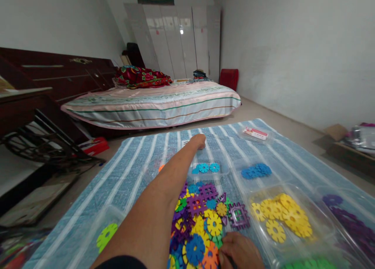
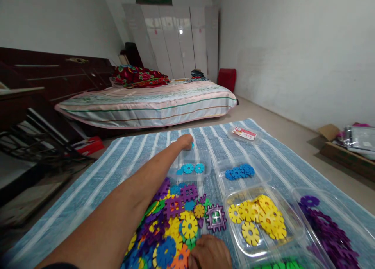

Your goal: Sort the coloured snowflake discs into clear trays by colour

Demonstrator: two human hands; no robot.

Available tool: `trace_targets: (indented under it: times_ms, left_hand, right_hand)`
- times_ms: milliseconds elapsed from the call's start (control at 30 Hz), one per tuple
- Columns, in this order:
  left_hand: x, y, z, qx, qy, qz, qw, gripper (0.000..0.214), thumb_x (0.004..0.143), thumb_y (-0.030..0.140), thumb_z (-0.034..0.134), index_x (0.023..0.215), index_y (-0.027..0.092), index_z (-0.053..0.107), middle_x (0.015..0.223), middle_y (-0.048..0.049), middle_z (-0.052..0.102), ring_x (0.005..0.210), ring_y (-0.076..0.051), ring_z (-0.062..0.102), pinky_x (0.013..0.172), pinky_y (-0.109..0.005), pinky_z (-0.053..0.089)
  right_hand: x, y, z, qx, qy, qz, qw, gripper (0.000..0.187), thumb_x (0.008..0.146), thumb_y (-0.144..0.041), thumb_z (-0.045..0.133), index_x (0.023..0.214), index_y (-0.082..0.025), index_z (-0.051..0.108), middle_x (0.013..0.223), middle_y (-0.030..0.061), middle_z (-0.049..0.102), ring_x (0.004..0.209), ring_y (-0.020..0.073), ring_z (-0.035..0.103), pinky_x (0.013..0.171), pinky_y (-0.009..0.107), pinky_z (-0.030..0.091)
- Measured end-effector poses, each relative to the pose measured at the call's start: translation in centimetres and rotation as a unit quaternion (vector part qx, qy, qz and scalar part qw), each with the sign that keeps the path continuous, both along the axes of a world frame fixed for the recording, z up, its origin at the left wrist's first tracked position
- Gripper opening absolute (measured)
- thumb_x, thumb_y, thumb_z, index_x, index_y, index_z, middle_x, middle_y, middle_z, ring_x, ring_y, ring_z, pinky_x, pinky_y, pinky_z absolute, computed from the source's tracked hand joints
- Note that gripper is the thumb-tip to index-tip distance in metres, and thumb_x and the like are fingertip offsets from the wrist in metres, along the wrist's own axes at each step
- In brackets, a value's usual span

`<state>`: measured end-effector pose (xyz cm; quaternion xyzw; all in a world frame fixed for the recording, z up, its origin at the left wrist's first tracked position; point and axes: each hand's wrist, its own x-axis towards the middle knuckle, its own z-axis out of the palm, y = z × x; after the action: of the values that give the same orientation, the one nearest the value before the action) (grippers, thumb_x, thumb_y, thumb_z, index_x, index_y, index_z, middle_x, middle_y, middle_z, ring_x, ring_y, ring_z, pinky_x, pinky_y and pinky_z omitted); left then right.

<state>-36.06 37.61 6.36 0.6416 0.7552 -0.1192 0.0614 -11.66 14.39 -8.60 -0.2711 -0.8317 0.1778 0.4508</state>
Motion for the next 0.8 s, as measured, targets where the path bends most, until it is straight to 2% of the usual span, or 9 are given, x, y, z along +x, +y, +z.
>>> trace_targets:
  times_ms: [167, 333, 433, 567, 667, 733, 800]
  left_hand:
    - [-0.3, -1.1, 0.4, -0.003, 0.004, -0.002, 1.000, 0.027, 0.083, 0.032, 0.057, 0.101, 0.013, 0.060, 0.107, -0.0084, 0.061, 0.099, -0.019, 0.058, 0.086, -0.040, 0.048]
    - [-0.4, -1.4, 0.5, 0.013, -0.009, -0.011, 1.000, 0.021, 0.067, 0.023, 0.070, 0.085, 0.013, 0.068, 0.096, -0.0130, 0.068, 0.097, -0.024, 0.060, 0.081, -0.031, 0.048]
    - [-0.4, -1.0, 0.1, 0.036, -0.020, -0.004, 0.999, 0.022, 0.061, 0.018, 0.071, 0.082, 0.013, 0.069, 0.098, -0.0143, 0.067, 0.101, -0.027, 0.059, 0.082, -0.030, 0.047]
    - [-0.4, -0.6, 0.1, 0.066, -0.045, 0.025, 0.997, 0.023, 0.070, 0.024, 0.068, 0.091, 0.013, 0.065, 0.104, -0.0118, 0.065, 0.103, -0.023, 0.058, 0.086, -0.036, 0.046]
    - [-0.6, -0.9, 1.1, 0.091, -0.083, 0.046, 0.991, 0.020, 0.070, 0.023, 0.067, 0.088, 0.014, 0.065, 0.097, -0.0076, 0.067, 0.097, -0.021, 0.060, 0.083, -0.034, 0.048]
    - [-0.8, -1.6, 2.4, 0.103, -0.121, 0.058, 0.986, 0.020, 0.064, 0.018, 0.067, 0.084, 0.015, 0.066, 0.084, -0.0057, 0.069, 0.088, -0.021, 0.063, 0.074, -0.028, 0.049]
    - [-0.7, -2.7, 3.7, 0.105, -0.164, 0.066, 0.979, 0.022, 0.065, 0.019, 0.065, 0.086, 0.015, 0.066, 0.071, -0.0033, 0.068, 0.073, -0.017, 0.064, 0.064, -0.025, 0.049]
  right_hand:
    - [-0.1, -0.1, 0.7, 0.005, -0.002, -0.016, 1.000, 0.031, 0.078, -0.040, 0.050, 0.050, -0.029, 0.055, 0.047, -0.0011, 0.051, 0.047, 0.0141, 0.052, 0.045, 0.027, 0.038]
    - [-0.3, 0.0, 0.2, 0.014, -0.005, -0.029, 0.999, 0.030, 0.077, -0.039, 0.051, 0.049, -0.028, 0.054, 0.045, -0.0012, 0.049, 0.047, 0.0140, 0.051, 0.045, 0.026, 0.038]
    - [-0.3, 0.2, -0.2, 0.032, 0.004, -0.014, 0.999, 0.029, 0.077, -0.037, 0.051, 0.049, -0.028, 0.053, 0.045, -0.0019, 0.050, 0.046, 0.0132, 0.050, 0.044, 0.025, 0.036]
    - [0.0, 0.3, -0.2, 0.063, 0.031, -0.009, 0.997, 0.020, 0.077, -0.028, 0.050, 0.059, -0.028, 0.057, 0.052, -0.0028, 0.056, 0.050, 0.0126, 0.055, 0.048, 0.024, 0.040]
    - [0.0, -0.2, 0.7, 0.072, 0.047, -0.017, 0.996, 0.014, 0.074, -0.019, 0.050, 0.069, -0.028, 0.059, 0.064, -0.0035, 0.063, 0.060, 0.0123, 0.060, 0.055, 0.023, 0.044]
    - [-0.1, -0.9, 1.7, 0.041, 0.055, -0.031, 0.997, 0.014, 0.075, -0.017, 0.049, 0.070, -0.026, 0.059, 0.067, -0.0030, 0.063, 0.064, 0.0128, 0.061, 0.061, 0.024, 0.045]
    - [-0.2, -1.7, 2.9, -0.008, 0.065, -0.056, 0.996, 0.015, 0.077, -0.018, 0.047, 0.071, -0.025, 0.058, 0.069, -0.0012, 0.063, 0.068, 0.0143, 0.061, 0.066, 0.027, 0.045]
